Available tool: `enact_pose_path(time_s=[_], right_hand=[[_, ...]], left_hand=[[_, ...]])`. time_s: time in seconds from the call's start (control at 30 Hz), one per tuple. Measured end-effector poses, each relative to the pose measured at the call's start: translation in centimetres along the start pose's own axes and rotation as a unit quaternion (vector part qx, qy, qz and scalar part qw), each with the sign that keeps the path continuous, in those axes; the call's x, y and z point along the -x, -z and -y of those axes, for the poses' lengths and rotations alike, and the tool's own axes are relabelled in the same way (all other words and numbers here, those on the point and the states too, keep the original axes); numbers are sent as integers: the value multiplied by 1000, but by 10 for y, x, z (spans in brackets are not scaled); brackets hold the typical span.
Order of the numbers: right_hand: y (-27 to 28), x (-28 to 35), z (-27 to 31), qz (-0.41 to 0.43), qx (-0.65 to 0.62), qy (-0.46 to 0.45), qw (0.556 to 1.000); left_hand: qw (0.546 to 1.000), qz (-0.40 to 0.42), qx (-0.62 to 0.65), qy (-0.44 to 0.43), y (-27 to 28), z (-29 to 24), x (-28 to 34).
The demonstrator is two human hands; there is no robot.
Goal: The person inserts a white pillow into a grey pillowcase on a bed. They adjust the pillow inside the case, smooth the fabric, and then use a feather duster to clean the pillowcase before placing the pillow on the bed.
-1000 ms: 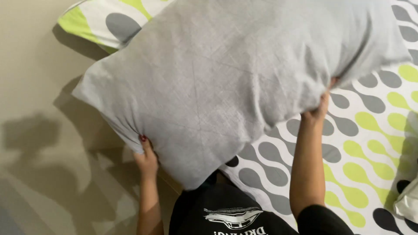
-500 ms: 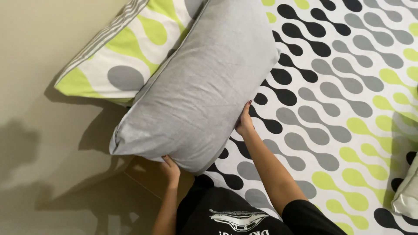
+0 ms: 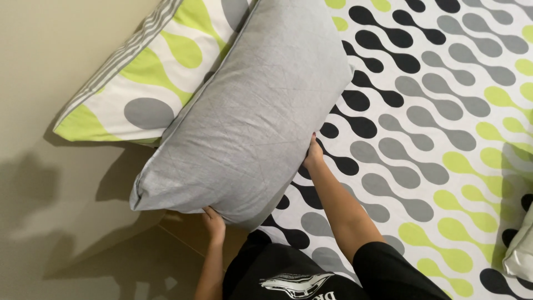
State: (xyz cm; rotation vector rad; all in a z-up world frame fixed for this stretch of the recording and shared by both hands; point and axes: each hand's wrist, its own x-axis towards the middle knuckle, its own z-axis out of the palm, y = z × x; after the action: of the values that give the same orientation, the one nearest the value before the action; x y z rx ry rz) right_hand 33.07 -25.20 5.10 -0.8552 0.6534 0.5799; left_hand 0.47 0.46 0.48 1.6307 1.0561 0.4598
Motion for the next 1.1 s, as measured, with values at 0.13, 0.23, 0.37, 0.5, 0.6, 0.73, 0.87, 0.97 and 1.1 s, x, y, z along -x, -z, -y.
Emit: enact_pose_path(time_s=[0.13, 0.23, 0.37, 0.5, 0.6, 0.73, 0.87, 0.97, 1.1], right_hand=[[13, -1, -5, -114, -48, 43, 991], [15, 36, -2, -209, -37, 100, 972], [104, 34, -20, -308, 28, 251, 917], [109, 92, 4, -259, 64, 158, 951], [116, 85, -3, -161, 189, 222, 943], [88, 88, -1, -137, 73, 155, 976], [32, 118, 15, -115, 36, 105, 987], [64, 77, 7, -91, 4, 206, 974], [43, 93, 26, -124, 0, 267, 956]], left_hand=[[999, -22, 28, 15, 2, -12, 13], [999, -31, 24, 30, 9, -25, 25], [995, 10, -8, 100, 11, 26, 31], [986, 60, -20, 154, -8, 33, 23], [982, 92, 78, 144, -16, 18, 11], [968, 94, 155, 176, -20, 7, 11], [957, 76, 197, 197, -20, -16, 26], [943, 88, 232, 224, -30, -30, 30], [931, 115, 237, 254, -40, -59, 52]])
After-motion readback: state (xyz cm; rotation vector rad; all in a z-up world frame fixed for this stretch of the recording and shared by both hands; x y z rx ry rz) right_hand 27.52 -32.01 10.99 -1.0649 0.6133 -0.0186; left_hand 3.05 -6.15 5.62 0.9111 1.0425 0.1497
